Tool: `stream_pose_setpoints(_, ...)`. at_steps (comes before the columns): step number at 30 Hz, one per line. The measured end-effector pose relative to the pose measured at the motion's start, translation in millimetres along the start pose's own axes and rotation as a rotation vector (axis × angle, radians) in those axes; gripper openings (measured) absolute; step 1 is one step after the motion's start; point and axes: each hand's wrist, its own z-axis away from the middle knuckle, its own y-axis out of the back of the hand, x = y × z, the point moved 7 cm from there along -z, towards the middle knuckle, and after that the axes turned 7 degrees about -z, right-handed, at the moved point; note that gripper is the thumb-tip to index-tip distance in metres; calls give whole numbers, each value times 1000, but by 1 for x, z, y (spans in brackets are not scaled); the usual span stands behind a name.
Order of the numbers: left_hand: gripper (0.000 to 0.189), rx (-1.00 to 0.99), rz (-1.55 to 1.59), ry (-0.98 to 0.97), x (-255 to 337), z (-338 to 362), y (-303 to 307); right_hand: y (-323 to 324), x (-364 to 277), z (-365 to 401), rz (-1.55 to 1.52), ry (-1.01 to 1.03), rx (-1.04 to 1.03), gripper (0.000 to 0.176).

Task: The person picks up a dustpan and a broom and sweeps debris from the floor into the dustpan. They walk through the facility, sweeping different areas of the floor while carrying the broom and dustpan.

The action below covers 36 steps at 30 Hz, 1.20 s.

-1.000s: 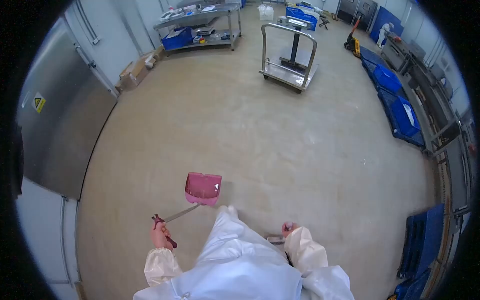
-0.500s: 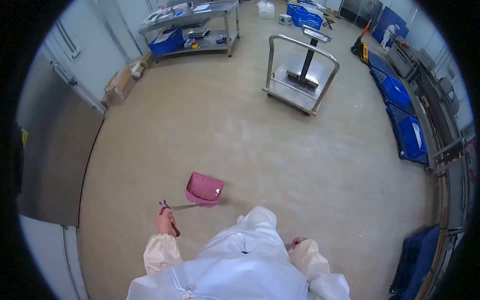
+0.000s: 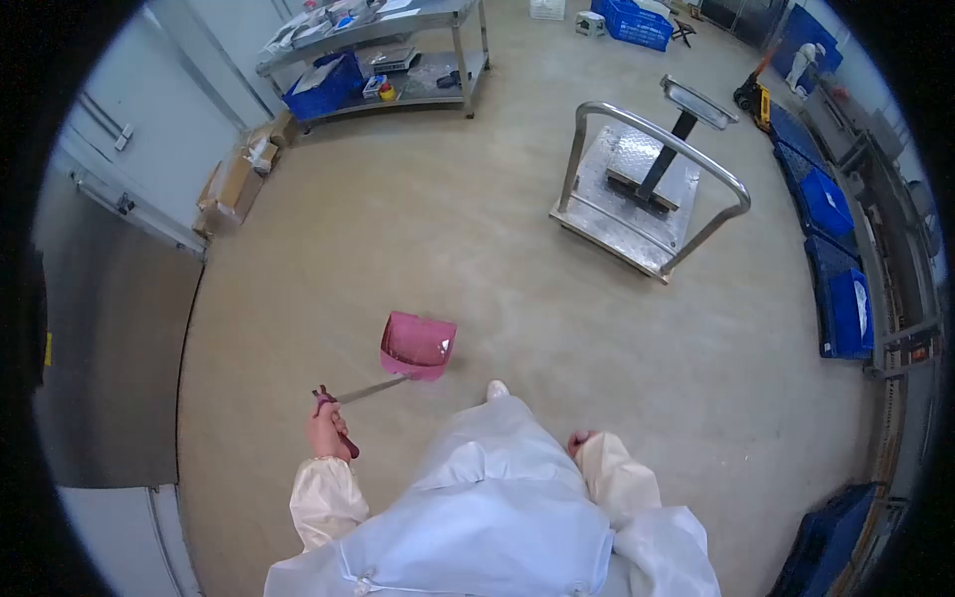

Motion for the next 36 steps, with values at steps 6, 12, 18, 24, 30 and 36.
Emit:
stream_pose_setpoints(6,9,-18,15,27,60,-77,-82,-273,-10,-29,1710,676,-673,17)
stream_pose_setpoints(12,10,-33,-31,23,117,-187,-183,-444,-33,29,1604,778,-450,17)
stream_pose_setpoints(18,12,-52,-73,77,182,-305,-282,-551,-51,54,2004,920,-73,14)
stream_pose_setpoints(24,12,-134,-192,91,267,-387,-377,-615,-52,9,1547,649,-351,14)
stream_pose_setpoints(30,9,-173,-221,55,332,-497,-478,-791,-47,47,2041,578,-224,25)
stream_pose_setpoints(36,11,-168,-196,71,406,-568,-573,-949,-75,-16,1946,823,-29,22)
